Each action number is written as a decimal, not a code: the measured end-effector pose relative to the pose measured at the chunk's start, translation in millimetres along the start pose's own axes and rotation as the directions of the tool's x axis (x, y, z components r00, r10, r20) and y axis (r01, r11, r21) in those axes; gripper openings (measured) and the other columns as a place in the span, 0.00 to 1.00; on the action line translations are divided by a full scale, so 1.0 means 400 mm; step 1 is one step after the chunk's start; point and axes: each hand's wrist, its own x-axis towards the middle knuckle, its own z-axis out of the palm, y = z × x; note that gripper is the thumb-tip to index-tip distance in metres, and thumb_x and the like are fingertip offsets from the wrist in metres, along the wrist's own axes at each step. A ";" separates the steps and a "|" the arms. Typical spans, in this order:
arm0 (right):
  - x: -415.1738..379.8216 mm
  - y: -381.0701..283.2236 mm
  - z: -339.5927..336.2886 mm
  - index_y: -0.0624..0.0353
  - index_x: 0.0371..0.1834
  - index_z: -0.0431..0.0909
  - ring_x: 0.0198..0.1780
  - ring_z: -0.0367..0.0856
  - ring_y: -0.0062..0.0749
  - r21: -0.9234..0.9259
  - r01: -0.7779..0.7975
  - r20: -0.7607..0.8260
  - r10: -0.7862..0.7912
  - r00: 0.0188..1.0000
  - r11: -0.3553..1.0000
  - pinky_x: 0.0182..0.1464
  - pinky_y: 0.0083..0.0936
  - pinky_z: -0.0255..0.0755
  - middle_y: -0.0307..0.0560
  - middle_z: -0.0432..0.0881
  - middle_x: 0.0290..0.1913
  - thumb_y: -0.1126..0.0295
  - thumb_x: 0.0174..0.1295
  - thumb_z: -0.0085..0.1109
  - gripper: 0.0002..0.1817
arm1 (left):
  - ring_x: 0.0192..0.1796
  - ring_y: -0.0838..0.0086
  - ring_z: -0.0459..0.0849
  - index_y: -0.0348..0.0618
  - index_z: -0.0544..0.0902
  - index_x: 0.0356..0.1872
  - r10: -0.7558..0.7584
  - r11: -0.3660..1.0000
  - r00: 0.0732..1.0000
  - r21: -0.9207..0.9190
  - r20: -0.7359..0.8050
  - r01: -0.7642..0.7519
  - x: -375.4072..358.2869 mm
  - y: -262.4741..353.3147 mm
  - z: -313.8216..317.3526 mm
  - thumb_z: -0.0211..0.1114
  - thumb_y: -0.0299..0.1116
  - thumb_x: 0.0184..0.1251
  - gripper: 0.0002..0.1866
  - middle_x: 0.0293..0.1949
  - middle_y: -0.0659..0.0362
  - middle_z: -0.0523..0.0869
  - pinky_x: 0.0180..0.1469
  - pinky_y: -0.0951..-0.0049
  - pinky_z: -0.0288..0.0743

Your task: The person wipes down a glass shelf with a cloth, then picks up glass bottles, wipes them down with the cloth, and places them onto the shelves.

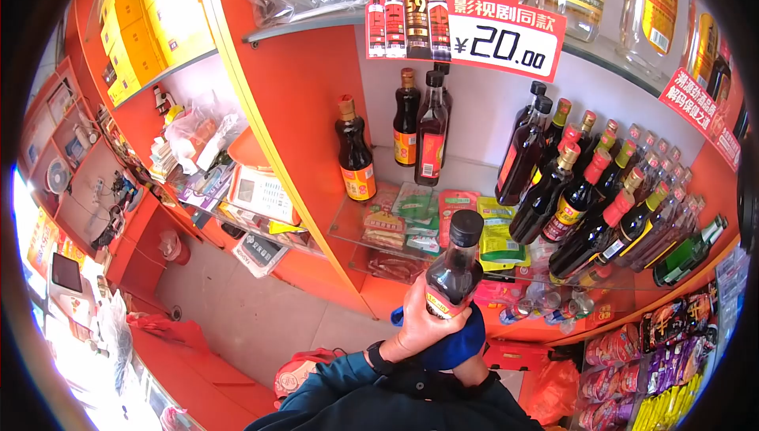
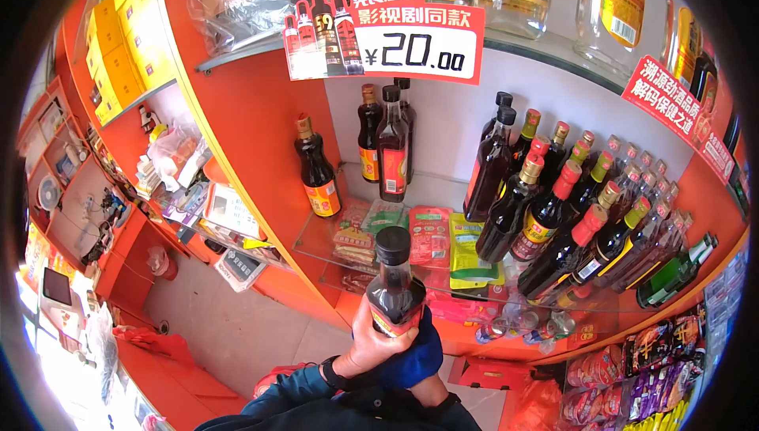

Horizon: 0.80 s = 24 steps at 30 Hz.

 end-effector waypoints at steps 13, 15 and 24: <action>0.006 0.008 -0.003 0.57 0.64 0.64 0.59 0.74 0.30 0.197 0.043 -0.064 -0.031 0.997 0.979 0.62 0.29 0.68 0.42 0.73 0.60 0.65 0.71 0.50 0.20 | 0.43 0.58 0.83 0.36 0.71 0.55 0.089 0.995 0.989 0.052 -0.114 -0.084 0.002 -0.021 0.046 0.80 0.35 0.38 0.39 0.42 0.48 0.81 0.46 0.63 0.77; 0.006 0.005 -0.004 0.57 0.64 0.64 0.60 0.73 0.30 0.305 0.012 -0.067 0.009 0.998 0.952 0.62 0.29 0.68 0.42 0.73 0.60 0.64 0.71 0.50 0.21 | 0.45 0.60 0.83 0.36 0.69 0.56 0.063 0.997 0.990 0.051 -0.122 -0.058 -0.008 -0.014 0.050 0.81 0.36 0.39 0.41 0.44 0.48 0.80 0.47 0.63 0.77; 0.004 0.006 -0.010 0.57 0.67 0.62 0.63 0.70 0.35 0.417 0.029 0.006 -0.035 0.999 0.909 0.66 0.33 0.65 0.44 0.70 0.64 0.58 0.77 0.37 0.22 | 0.56 0.69 0.76 0.37 0.63 0.63 -0.066 0.983 0.997 -0.168 0.027 0.070 -0.012 -0.031 0.030 0.83 0.41 0.43 0.48 0.53 0.53 0.75 0.59 0.68 0.70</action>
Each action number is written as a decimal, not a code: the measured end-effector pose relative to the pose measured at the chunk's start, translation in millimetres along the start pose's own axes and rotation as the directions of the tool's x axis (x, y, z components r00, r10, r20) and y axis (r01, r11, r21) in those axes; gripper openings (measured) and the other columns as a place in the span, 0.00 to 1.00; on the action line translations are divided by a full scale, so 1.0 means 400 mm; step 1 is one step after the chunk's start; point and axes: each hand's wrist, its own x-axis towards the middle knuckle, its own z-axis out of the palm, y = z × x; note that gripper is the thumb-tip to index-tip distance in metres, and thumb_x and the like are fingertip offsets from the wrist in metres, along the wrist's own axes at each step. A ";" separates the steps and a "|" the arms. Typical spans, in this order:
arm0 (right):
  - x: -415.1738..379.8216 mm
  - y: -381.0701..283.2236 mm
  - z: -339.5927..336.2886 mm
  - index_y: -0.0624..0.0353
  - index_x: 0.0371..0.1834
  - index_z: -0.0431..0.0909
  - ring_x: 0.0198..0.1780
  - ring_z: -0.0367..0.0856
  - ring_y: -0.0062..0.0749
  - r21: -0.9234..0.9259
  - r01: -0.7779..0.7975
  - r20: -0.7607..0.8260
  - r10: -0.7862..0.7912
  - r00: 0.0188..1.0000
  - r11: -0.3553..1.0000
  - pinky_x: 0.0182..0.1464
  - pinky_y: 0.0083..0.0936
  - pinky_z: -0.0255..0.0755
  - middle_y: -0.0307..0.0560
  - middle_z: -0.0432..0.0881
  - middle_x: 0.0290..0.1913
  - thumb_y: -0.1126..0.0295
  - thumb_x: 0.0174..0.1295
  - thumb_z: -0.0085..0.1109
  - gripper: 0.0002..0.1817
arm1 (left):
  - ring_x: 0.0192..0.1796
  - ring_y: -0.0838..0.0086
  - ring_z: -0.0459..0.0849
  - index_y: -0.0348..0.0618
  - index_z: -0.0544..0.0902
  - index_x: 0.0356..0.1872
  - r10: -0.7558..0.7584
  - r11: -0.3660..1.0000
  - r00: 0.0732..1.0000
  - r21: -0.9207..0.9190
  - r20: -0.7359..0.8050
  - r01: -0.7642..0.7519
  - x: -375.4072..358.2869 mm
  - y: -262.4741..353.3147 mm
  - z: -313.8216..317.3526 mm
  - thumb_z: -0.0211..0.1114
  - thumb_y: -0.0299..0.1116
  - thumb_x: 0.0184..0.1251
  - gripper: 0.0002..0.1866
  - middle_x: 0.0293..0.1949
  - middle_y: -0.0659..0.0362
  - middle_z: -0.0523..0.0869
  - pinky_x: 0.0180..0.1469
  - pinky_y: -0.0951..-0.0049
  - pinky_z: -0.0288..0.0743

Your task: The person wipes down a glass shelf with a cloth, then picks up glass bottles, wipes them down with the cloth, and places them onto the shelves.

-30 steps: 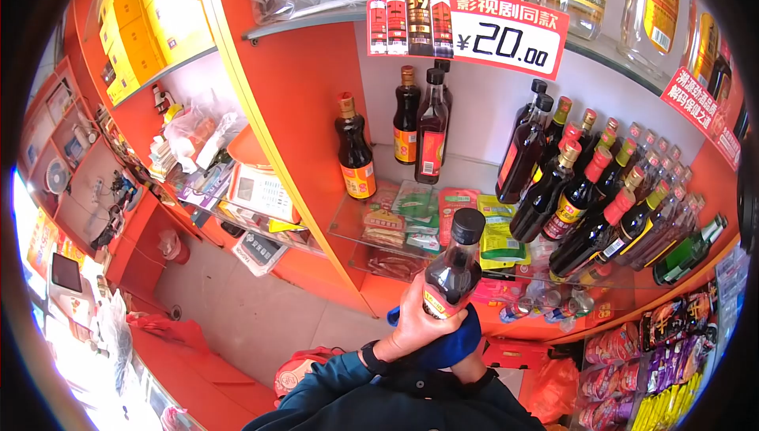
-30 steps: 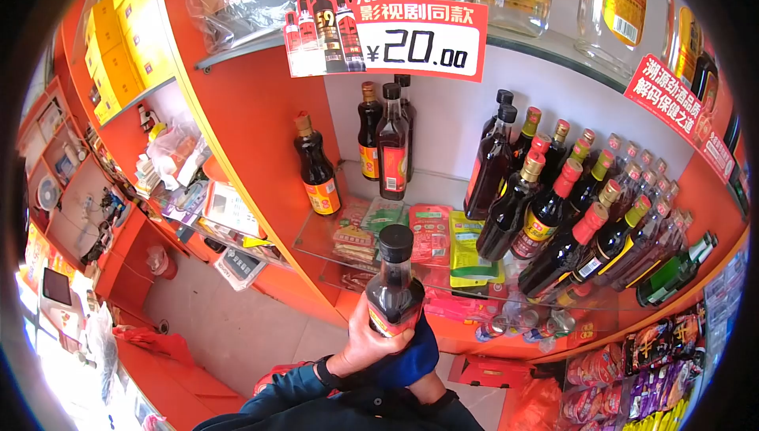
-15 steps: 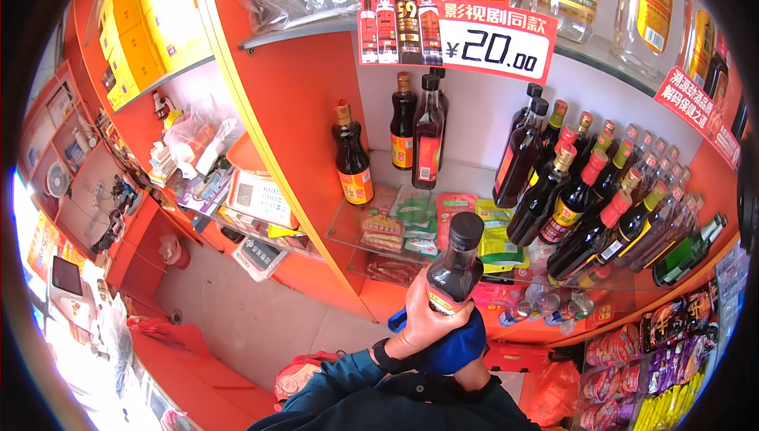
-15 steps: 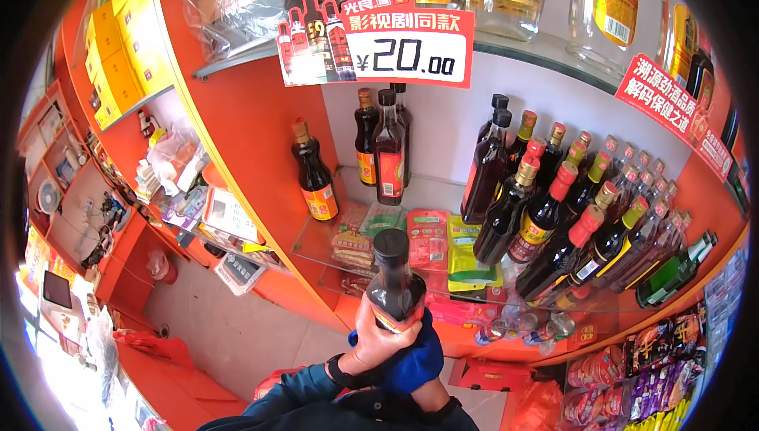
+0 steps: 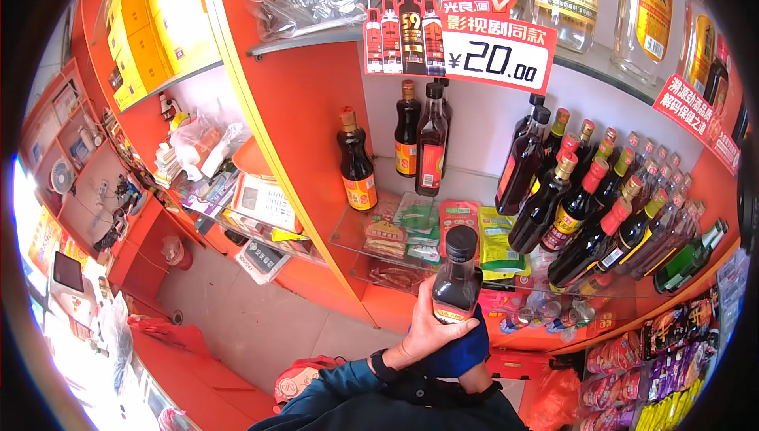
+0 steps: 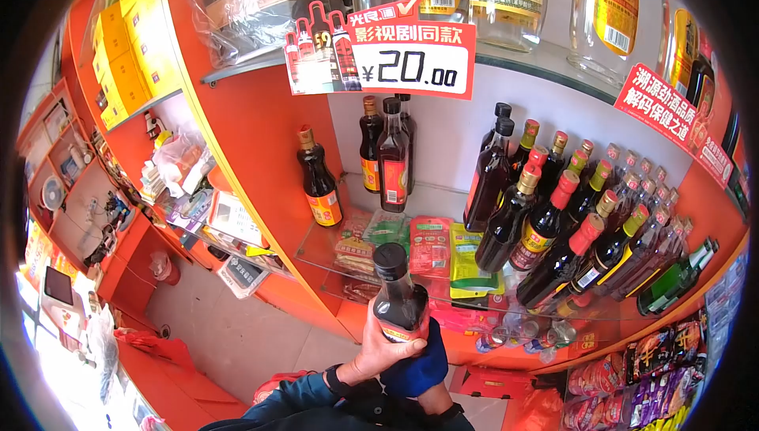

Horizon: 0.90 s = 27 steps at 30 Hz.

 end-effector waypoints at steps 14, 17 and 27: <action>-0.037 -0.038 -0.013 0.56 0.63 0.66 0.56 0.75 0.32 0.032 -0.233 0.093 0.229 0.969 0.972 0.60 0.30 0.71 0.45 0.75 0.58 0.64 0.67 0.55 0.23 | 0.60 0.68 0.76 0.41 0.59 0.70 -0.209 0.800 0.747 -0.329 0.631 0.501 0.065 -0.001 -0.074 0.82 0.45 0.41 0.55 0.59 0.55 0.75 0.65 0.63 0.67; -0.040 -0.021 -0.021 0.56 0.63 0.66 0.56 0.75 0.32 -0.224 -0.136 0.088 0.159 0.983 0.965 0.60 0.31 0.71 0.46 0.74 0.58 0.63 0.72 0.46 0.19 | 0.62 0.70 0.74 0.40 0.58 0.70 -0.284 0.793 0.771 -0.312 0.570 0.524 0.053 0.015 -0.063 0.82 0.45 0.40 0.55 0.60 0.55 0.73 0.67 0.63 0.65; -0.053 -0.012 -0.052 0.57 0.60 0.68 0.53 0.77 0.38 -0.246 -0.150 -0.004 0.154 0.988 0.957 0.54 0.32 0.73 0.49 0.75 0.55 0.59 0.70 0.46 0.20 | 0.61 0.68 0.73 0.36 0.62 0.68 0.023 1.000 0.905 -0.010 0.424 -0.021 0.027 0.006 -0.047 0.80 0.39 0.42 0.50 0.57 0.52 0.75 0.65 0.66 0.65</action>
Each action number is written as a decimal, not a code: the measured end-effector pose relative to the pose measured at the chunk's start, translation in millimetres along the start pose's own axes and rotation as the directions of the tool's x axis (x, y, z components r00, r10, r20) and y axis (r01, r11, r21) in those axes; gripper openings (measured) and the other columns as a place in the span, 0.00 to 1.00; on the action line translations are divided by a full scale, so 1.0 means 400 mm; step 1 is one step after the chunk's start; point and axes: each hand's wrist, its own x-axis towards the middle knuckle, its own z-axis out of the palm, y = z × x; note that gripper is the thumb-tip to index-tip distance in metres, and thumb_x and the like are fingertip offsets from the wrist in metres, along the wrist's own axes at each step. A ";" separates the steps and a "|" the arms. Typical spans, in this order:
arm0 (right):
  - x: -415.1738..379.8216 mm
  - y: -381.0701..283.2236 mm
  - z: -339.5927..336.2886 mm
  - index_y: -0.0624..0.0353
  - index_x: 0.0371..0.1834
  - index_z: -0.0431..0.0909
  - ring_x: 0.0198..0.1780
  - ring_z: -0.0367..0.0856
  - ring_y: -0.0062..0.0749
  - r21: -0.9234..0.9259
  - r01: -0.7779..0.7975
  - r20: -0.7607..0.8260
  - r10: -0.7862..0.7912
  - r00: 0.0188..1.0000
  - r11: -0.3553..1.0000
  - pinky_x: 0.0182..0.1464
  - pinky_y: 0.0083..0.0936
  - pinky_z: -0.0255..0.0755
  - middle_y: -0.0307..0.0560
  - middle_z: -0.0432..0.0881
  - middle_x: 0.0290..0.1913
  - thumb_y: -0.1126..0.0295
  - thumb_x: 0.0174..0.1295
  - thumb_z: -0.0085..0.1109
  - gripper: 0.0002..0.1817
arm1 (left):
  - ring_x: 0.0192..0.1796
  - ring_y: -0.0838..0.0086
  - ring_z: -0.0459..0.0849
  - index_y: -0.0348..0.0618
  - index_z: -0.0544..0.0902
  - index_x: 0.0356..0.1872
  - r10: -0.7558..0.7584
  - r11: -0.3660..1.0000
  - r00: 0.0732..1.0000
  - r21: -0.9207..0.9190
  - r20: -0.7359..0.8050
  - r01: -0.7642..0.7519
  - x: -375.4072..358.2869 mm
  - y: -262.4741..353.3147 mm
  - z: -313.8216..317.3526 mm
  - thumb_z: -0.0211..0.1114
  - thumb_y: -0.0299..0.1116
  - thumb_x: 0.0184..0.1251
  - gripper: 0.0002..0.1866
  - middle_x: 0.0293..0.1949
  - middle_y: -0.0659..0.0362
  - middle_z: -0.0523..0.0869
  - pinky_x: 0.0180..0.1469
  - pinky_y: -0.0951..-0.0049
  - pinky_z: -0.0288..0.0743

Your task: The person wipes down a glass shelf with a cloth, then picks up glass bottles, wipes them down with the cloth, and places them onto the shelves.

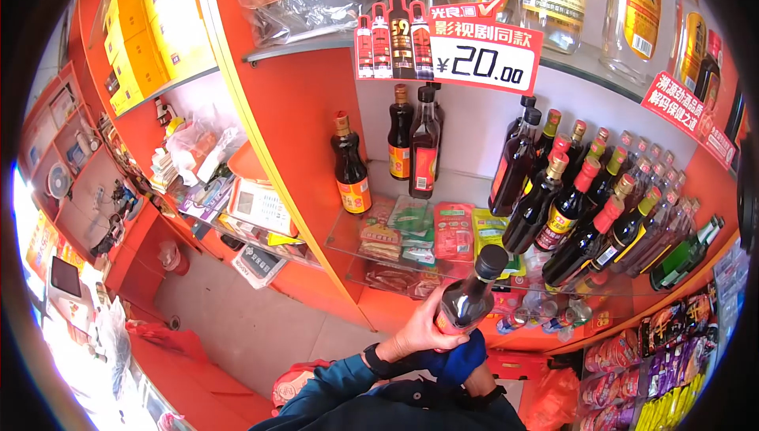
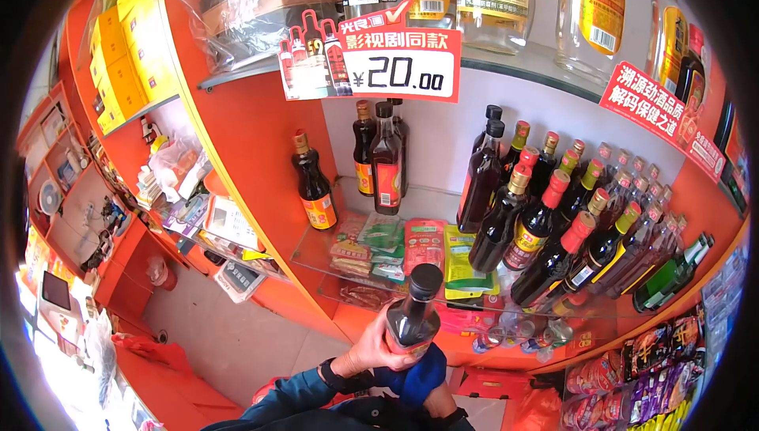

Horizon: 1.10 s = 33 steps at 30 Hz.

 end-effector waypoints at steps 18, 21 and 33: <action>0.032 -0.117 0.104 0.63 0.53 0.71 0.43 0.81 0.33 -0.687 0.321 -0.178 -0.580 0.795 0.651 0.42 0.28 0.74 0.45 0.80 0.44 0.63 0.61 0.58 0.20 | 0.56 0.67 0.76 0.35 0.63 0.65 -0.076 0.994 0.942 -0.098 -0.328 0.046 -0.015 -0.043 0.042 0.79 0.49 0.49 0.48 0.53 0.52 0.76 0.59 0.66 0.70; 0.052 -0.135 0.108 0.65 0.56 0.70 0.47 0.80 0.35 -0.580 0.351 -0.237 -0.565 0.790 0.735 0.48 0.29 0.74 0.48 0.79 0.48 0.62 0.64 0.55 0.21 | 0.57 0.65 0.76 0.34 0.63 0.65 -0.079 0.993 0.942 -0.113 -0.327 0.044 -0.025 -0.040 0.050 0.75 0.55 0.53 0.47 0.53 0.50 0.77 0.59 0.66 0.70; 0.099 -0.215 0.058 0.68 0.66 0.63 0.65 0.69 0.48 -0.778 0.307 -0.097 -0.587 0.804 0.548 0.66 0.35 0.62 0.57 0.69 0.63 0.60 0.65 0.49 0.30 | 0.58 0.64 0.77 0.34 0.59 0.68 -0.085 0.992 0.942 -0.121 -0.325 0.047 -0.045 -0.029 0.067 0.68 0.54 0.62 0.44 0.55 0.47 0.78 0.59 0.67 0.70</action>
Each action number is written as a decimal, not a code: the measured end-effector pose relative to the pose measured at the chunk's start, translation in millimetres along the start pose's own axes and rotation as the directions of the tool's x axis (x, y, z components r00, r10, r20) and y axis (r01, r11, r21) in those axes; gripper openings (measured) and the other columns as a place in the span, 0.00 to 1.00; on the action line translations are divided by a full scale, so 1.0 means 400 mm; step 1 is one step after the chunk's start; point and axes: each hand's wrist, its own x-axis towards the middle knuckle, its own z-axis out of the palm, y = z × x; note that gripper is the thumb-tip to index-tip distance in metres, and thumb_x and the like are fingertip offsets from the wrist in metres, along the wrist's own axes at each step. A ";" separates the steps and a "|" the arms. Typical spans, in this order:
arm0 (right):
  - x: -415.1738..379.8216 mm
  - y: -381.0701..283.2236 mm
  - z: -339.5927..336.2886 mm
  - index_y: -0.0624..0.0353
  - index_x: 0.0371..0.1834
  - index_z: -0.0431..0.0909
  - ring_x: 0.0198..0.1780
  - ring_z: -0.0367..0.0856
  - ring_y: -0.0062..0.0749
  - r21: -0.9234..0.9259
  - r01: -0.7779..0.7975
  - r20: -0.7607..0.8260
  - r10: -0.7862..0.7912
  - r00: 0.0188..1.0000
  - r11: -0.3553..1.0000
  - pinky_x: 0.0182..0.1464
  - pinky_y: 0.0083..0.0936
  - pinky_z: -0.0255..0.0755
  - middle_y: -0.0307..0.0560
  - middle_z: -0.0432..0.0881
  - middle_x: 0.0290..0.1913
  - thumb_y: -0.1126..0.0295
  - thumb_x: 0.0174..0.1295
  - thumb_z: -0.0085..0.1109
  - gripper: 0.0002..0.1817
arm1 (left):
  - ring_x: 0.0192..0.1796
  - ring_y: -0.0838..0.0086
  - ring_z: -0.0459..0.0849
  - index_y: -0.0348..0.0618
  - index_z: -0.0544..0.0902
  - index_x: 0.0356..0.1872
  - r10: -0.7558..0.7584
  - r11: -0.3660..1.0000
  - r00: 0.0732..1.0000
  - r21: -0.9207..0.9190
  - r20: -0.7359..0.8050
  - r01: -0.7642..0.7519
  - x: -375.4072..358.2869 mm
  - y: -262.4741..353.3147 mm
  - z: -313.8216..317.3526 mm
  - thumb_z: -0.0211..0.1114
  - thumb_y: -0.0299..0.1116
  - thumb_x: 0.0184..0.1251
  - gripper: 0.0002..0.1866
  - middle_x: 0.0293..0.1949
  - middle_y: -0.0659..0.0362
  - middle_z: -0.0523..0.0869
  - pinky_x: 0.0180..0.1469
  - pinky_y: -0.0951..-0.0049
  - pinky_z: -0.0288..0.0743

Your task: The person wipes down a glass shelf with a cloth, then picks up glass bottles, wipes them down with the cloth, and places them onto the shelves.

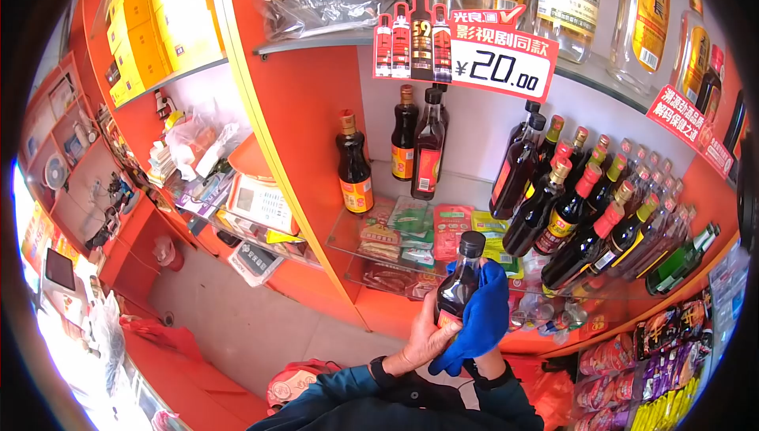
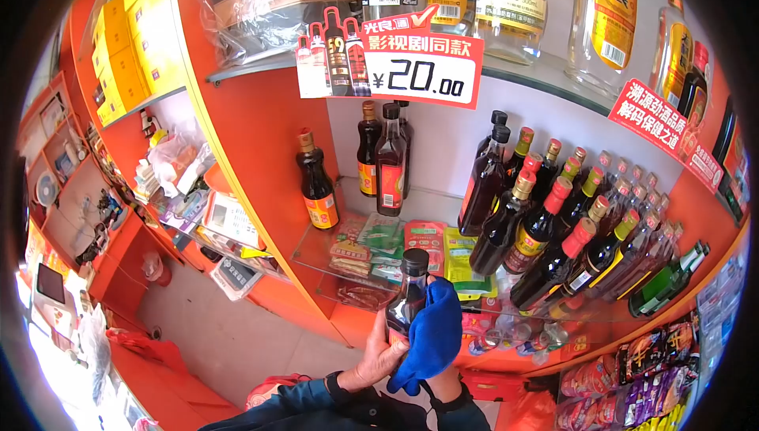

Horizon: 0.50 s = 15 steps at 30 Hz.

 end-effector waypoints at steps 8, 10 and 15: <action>-0.128 0.083 0.073 0.69 0.67 0.60 0.65 0.67 0.59 -0.198 -0.046 0.067 0.061 0.996 0.979 0.65 0.45 0.61 0.63 0.67 0.64 0.48 0.55 0.59 0.43 | 0.59 0.68 0.73 0.35 0.61 0.66 -0.040 0.995 0.998 -0.096 -0.056 0.035 0.036 0.018 -0.028 0.71 0.51 0.60 0.42 0.56 0.52 0.75 0.62 0.68 0.67; -0.155 0.100 0.077 0.68 0.68 0.59 0.64 0.68 0.58 -0.158 0.040 0.087 -0.027 0.996 0.987 0.64 0.43 0.63 0.62 0.67 0.64 0.48 0.56 0.59 0.43 | 0.59 0.69 0.72 0.35 0.61 0.66 -0.055 0.994 0.995 -0.095 -0.085 0.047 0.048 0.030 -0.036 0.74 0.49 0.57 0.43 0.56 0.53 0.74 0.62 0.69 0.66; -0.149 0.064 0.065 0.59 0.71 0.55 0.60 0.74 0.42 0.237 -0.371 0.347 0.279 0.896 0.898 0.58 0.33 0.70 0.50 0.69 0.64 0.52 0.60 0.62 0.40 | 0.59 0.70 0.73 0.35 0.61 0.66 -0.030 0.990 0.990 -0.142 -0.135 0.011 0.053 0.032 -0.034 0.75 0.47 0.56 0.44 0.56 0.53 0.74 0.63 0.69 0.66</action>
